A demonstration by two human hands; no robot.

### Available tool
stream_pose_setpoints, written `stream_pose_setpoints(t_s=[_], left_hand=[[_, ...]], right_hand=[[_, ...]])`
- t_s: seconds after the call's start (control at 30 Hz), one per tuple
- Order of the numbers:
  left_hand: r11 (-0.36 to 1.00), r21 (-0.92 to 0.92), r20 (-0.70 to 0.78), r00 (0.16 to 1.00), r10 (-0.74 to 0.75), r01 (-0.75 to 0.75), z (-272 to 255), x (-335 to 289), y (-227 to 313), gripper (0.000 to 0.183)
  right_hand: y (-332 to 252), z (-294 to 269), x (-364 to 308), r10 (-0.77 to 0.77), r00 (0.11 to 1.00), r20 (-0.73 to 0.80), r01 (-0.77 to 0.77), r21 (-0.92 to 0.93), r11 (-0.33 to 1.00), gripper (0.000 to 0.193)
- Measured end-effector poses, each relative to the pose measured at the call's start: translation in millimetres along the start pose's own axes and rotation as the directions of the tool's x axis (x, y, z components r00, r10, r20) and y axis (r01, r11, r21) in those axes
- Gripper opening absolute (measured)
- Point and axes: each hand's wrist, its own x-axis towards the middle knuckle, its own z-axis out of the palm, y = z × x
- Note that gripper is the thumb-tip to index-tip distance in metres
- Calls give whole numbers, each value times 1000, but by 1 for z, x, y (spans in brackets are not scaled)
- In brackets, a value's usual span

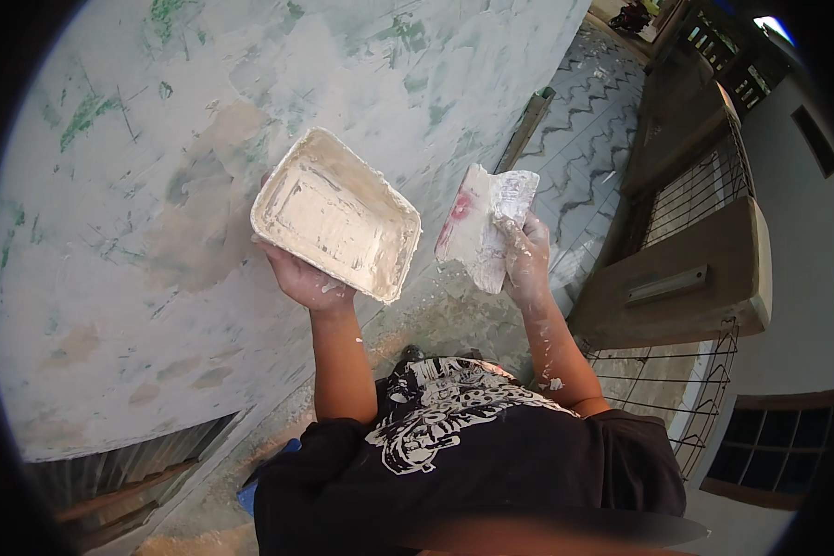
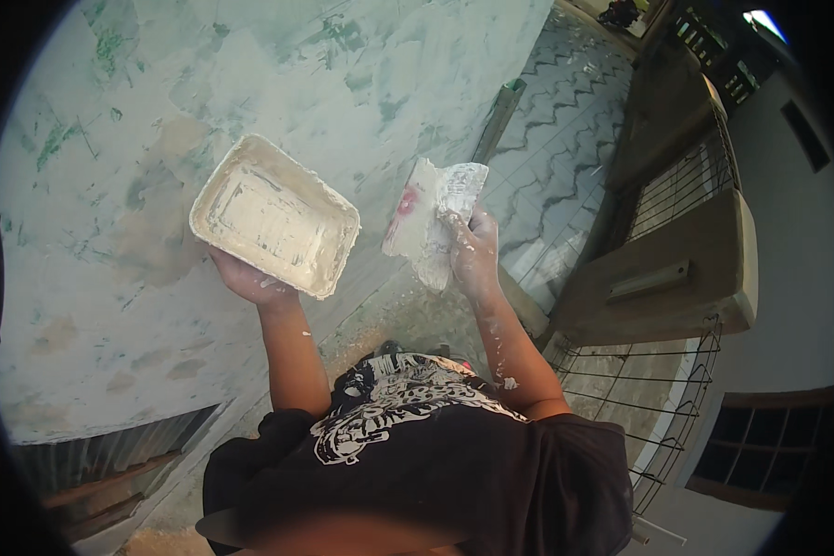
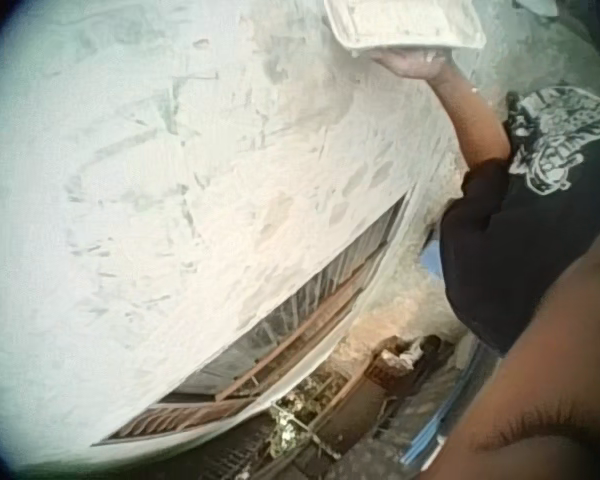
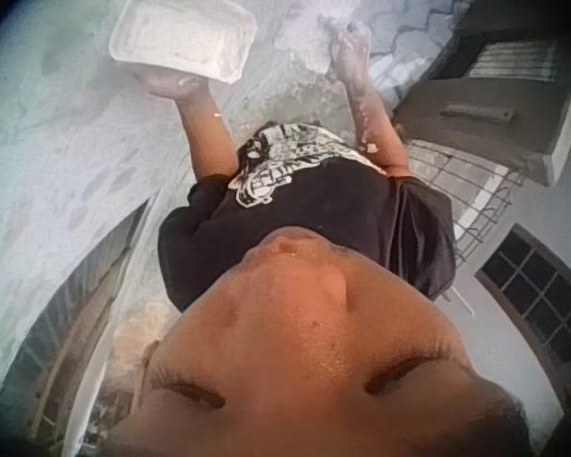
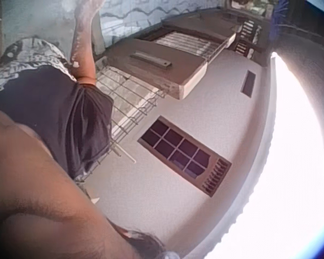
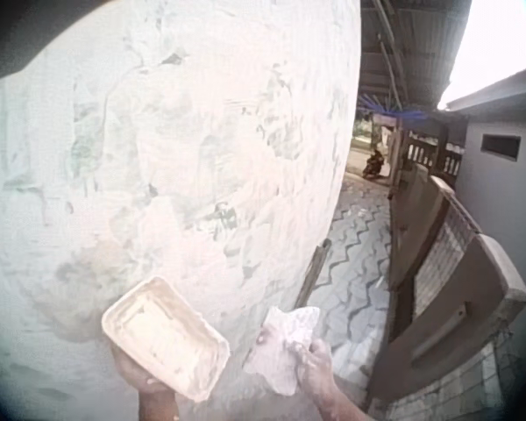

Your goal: Applying putty or plaster to an exterior wall using a scraper.

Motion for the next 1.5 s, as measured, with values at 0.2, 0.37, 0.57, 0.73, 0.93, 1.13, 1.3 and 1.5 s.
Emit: stream_pose_setpoints(t_s=[0.2,0.37,0.57,0.73,0.93,1.13,1.3,1.5], left_hand=[[914,239,23,943,333,-328,-5,-17,61,70],[728,475,-4,825,564,-495,4,-41,77,73],[395,763,160,743,650,-511,21,-60,41,71],[242,840,229,722,653,-485,29,-70,1,68],[205,913,111,695,710,-354,37,-74,-39,69],[499,791,-15,804,595,-354,35,-47,-101,67],[690,638,-112,844,524,-343,38,-11,-138,66],[838,475,-160,910,381,-268,38,24,-141,69]], right_hand=[[10,78,26,244,909,338,-340,261,904,34],[30,116,28,258,762,594,-471,235,850,39],[67,85,50,-371,265,890,901,-92,423,44],[116,59,68,-104,554,826,384,-143,912,45],[158,24,89,-59,284,957,763,-188,618,38],[78,24,106,298,674,676,-447,52,893,42],[61,-28,161,-271,685,676,456,-108,883,44],[52,-60,195,-446,745,497,604,-218,766,51]])
